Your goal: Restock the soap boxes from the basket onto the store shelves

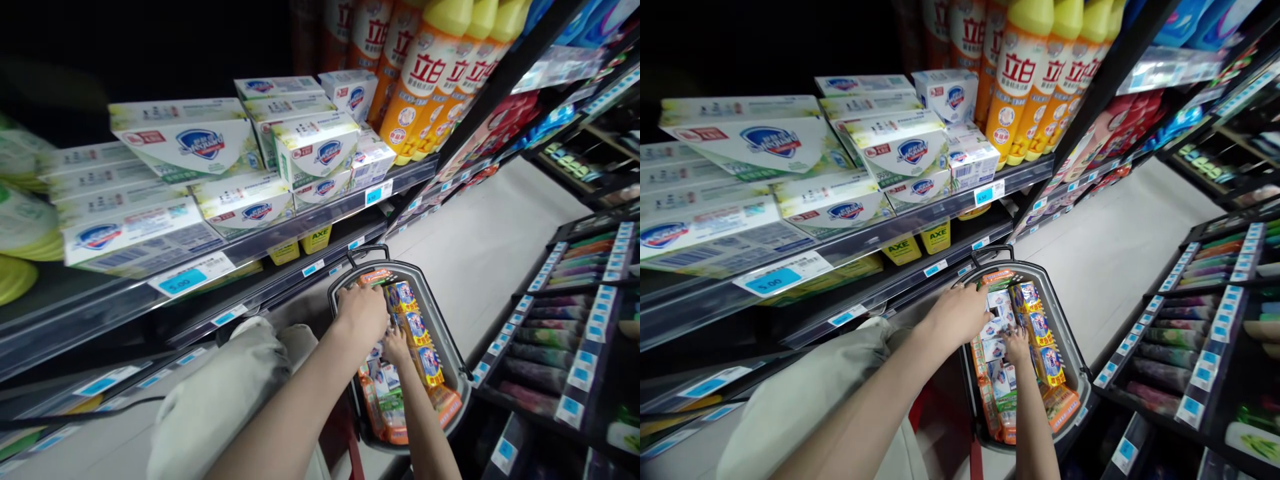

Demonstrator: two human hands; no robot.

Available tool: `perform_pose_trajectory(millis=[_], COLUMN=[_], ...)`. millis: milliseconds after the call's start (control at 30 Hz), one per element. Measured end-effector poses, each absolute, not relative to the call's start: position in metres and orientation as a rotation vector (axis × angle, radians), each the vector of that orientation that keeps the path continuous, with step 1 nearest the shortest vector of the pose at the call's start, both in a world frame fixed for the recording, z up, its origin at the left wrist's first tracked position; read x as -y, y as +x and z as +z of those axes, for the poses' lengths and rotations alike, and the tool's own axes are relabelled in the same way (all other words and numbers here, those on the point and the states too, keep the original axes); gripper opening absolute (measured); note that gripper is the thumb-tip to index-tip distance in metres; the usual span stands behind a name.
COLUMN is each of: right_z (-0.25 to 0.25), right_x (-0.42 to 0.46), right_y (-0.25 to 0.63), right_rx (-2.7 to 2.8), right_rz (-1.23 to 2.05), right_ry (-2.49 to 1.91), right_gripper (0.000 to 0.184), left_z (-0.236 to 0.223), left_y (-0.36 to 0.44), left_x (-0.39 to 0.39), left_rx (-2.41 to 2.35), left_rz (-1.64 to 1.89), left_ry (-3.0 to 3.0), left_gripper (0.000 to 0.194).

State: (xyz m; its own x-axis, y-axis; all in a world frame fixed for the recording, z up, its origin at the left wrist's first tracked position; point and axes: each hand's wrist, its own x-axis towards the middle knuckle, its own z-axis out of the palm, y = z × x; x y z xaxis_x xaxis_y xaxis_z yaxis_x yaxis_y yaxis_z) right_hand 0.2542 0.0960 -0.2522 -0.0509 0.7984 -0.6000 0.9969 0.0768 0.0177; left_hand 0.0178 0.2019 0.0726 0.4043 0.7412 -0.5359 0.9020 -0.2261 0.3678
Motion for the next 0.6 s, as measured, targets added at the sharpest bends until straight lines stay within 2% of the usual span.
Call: perform_pose_trajectory(millis=[167, 367, 600], right_z=[-0.248, -0.249, -0.246], right_x=[-0.095, -0.097, -0.099], right_y=[0.252, 0.245, 0.243], right_rx=[-2.067, -1.99, -1.991], right_rz=[-0.583, -0.559, -0.543], right_ry=[1.62, 1.7, 1.74], right_gripper=[0.054, 0.055, 0.058], left_z=[0.076, 0.074, 0.074], left_y=[0.02, 0.02, 0.019], left_x=[-0.203, -0.202, -0.202], left_rx=[-1.394, -1.39, -1.398], left_rz=[-0.342, -0.341, -0.357], left_ry=[2.002, 2.013, 2.02], left_gripper=[0.041, 0.036, 0.041])
